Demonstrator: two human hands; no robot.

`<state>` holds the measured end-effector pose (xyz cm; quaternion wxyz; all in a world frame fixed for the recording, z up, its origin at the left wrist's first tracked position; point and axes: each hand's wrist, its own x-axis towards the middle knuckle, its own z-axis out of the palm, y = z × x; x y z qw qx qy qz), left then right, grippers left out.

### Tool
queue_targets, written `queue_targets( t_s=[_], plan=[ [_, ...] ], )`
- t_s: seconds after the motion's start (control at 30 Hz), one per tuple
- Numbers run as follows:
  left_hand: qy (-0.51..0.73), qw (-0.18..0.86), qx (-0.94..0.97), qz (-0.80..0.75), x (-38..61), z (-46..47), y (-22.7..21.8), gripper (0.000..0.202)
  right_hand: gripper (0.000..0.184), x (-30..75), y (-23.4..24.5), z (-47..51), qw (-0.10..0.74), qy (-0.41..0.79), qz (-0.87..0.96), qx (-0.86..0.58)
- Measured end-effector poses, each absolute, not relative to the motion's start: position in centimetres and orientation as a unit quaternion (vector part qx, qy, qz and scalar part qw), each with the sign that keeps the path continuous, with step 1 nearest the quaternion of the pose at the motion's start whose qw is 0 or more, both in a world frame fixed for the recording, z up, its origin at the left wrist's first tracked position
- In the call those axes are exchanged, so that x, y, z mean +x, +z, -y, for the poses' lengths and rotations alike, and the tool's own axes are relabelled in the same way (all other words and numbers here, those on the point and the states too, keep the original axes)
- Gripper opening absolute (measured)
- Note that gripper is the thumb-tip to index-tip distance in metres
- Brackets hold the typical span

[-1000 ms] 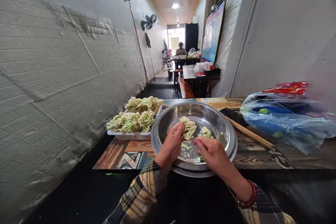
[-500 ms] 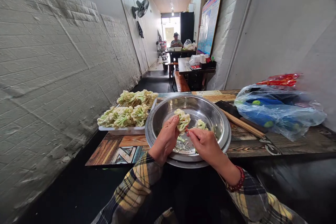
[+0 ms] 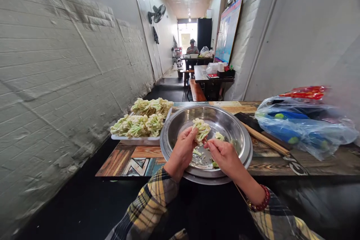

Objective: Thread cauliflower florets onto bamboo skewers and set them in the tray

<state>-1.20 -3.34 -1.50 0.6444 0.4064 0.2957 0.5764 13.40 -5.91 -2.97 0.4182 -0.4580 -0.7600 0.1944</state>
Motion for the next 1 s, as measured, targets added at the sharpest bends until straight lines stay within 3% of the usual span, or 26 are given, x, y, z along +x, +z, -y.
queue_targets(
  t_s=[0.83,1.0],
  plan=[
    [0.600,0.663,0.379,-0.241,-1.0,3.4,-1.7,0.031,0.031,11.6,-2.9,6.6,0.441,0.130,0.752,-0.472],
    [0.600,0.672,0.366,-0.236,-1.2,3.5,-1.5,0.029,0.033,11.8,-2.7,6.4,0.444,0.169,0.747,-0.465]
  ],
)
